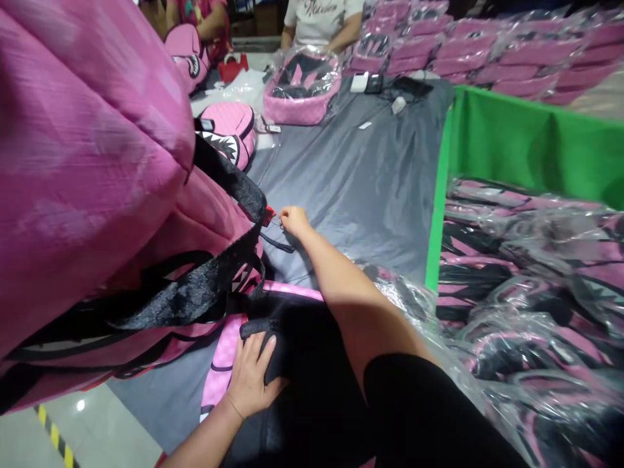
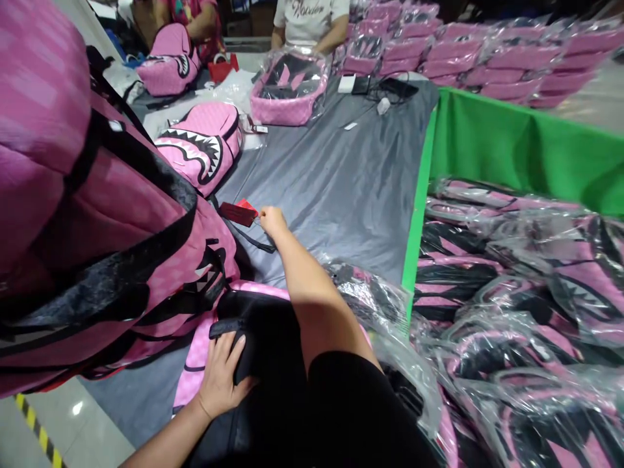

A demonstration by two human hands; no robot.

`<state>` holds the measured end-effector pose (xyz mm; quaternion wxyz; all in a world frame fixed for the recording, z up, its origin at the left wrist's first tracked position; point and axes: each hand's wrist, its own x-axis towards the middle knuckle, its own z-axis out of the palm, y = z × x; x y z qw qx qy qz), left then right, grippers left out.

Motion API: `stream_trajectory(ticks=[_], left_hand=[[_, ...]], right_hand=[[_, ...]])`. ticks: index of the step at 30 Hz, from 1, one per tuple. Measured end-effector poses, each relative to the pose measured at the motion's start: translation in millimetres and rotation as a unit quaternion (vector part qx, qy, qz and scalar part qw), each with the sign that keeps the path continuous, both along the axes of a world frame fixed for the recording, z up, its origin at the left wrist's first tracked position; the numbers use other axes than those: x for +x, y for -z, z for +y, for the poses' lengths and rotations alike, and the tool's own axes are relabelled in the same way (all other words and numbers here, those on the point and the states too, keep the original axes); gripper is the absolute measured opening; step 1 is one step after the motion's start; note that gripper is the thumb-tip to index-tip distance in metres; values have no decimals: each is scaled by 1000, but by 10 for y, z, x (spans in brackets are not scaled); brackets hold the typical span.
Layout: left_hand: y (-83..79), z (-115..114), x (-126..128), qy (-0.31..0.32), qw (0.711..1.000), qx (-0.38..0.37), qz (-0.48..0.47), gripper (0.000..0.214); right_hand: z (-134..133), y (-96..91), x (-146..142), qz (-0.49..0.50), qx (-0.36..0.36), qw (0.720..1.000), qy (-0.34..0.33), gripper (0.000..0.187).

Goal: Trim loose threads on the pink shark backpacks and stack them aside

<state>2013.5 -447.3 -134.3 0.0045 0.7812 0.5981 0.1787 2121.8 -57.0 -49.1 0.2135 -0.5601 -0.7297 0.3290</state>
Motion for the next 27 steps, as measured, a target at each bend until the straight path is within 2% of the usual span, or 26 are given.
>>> stream_trajectory(ticks=[1,3,6,8,10,11,13,14,16,18,20,22,25,27], left_hand=[[11,10,1,-3,1000,-4,-4,67],[-20,44,1,-9,1000,-17,-10,66],[-171,98,-1,-1,999,-36,-20,67],[-303,103,-1,10,999,-34,-26,68],[-420,77,3,12,999,-27,-30,69],[-466,58,8,9,999,-24,-30,68],[-536,22,31,-1,999,-24,-30,67],[-569,9,52,-9,999,-23,-29,66],[-653,-11,119,-29,999,-20,-27,63],[-773,-31,223,-53,998,-17,-20,58],[-910,-73,366,-69,997,-23,-15,54],[-1029,-169,530,-56,997,-52,-21,52],[-1107,-457,733,6,986,-158,-43,56],[-1083,-709,786,33,971,-234,-46,56]], right_hand=[[-15,10,43,-7,-9,1000,0,25],[-64,-100,174,-15,-15,1000,5,31],[-301,-462,612,19,35,999,24,41],[-697,-690,1102,78,107,990,50,32],[-1329,-773,1646,120,156,975,101,22],[-1710,-736,1884,117,165,968,152,20],[-2495,-513,2198,109,175,927,313,24],[-2857,-357,2258,104,160,919,344,26],[-3449,-57,2219,82,131,940,305,30],[-3832,126,2094,49,127,953,272,35],[-4015,183,2035,15,116,963,243,38],[-4031,190,2108,-24,68,976,205,39],[-3820,223,2345,-77,-2,978,192,45],[-3567,251,2448,-97,-8,975,199,44]])
